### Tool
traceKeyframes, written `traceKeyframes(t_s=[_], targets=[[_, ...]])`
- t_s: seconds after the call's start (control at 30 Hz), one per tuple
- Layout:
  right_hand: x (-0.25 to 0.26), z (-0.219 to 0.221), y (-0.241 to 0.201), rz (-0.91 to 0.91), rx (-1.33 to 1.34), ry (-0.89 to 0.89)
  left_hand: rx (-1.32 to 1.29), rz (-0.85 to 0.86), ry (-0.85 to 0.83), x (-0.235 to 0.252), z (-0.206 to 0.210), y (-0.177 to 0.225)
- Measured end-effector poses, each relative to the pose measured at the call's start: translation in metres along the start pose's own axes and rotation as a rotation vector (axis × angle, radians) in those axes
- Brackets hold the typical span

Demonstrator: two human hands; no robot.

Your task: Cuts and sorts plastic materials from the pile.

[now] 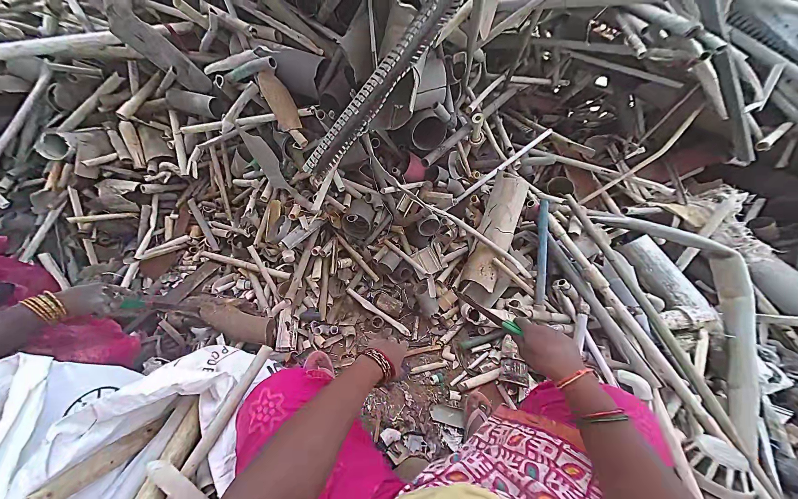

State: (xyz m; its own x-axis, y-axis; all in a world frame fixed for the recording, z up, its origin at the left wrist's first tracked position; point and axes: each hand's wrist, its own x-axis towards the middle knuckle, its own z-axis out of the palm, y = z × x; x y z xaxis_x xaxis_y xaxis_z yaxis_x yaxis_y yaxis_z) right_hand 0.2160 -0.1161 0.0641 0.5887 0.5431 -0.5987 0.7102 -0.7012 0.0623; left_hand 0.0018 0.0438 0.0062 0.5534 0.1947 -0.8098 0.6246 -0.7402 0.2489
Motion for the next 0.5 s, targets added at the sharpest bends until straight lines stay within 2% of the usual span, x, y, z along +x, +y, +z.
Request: traceKeyframes(t_s=[0.03,0.1,0.17,0.23,0.33,0.43,0.5], targets=[[0.023,0.009,-0.025,-0.074,0.064,-0.064,-0.032,0.022,0.028,0.003,-0.004,-0.004],[0.073,0.042,-0.07,-0.199,0.375,-0.182,-0.078,-0.004,0.083,0.005,-0.015,-0.012],[0.114,0.075,-0.111,-0.183,0.696,-0.307,-0.103,-0.082,0.129,0.003,-0.027,-0.02],[0.142,0.092,-0.153,-0.096,0.84,-0.358,-0.118,-0.154,0.156,0.0,-0.035,-0.026],[0.177,0.106,-0.197,-0.1,0.819,-0.325,-0.172,-0.172,0.221,-0.003,-0.046,-0.028],[0.193,0.096,-0.226,-0.212,0.57,-0.326,-0.229,-0.174,0.273,-0.009,-0.053,-0.035],[0.21,0.096,-0.238,-0.155,0.608,-0.295,-0.278,-0.193,0.274,-0.013,-0.055,-0.044]])
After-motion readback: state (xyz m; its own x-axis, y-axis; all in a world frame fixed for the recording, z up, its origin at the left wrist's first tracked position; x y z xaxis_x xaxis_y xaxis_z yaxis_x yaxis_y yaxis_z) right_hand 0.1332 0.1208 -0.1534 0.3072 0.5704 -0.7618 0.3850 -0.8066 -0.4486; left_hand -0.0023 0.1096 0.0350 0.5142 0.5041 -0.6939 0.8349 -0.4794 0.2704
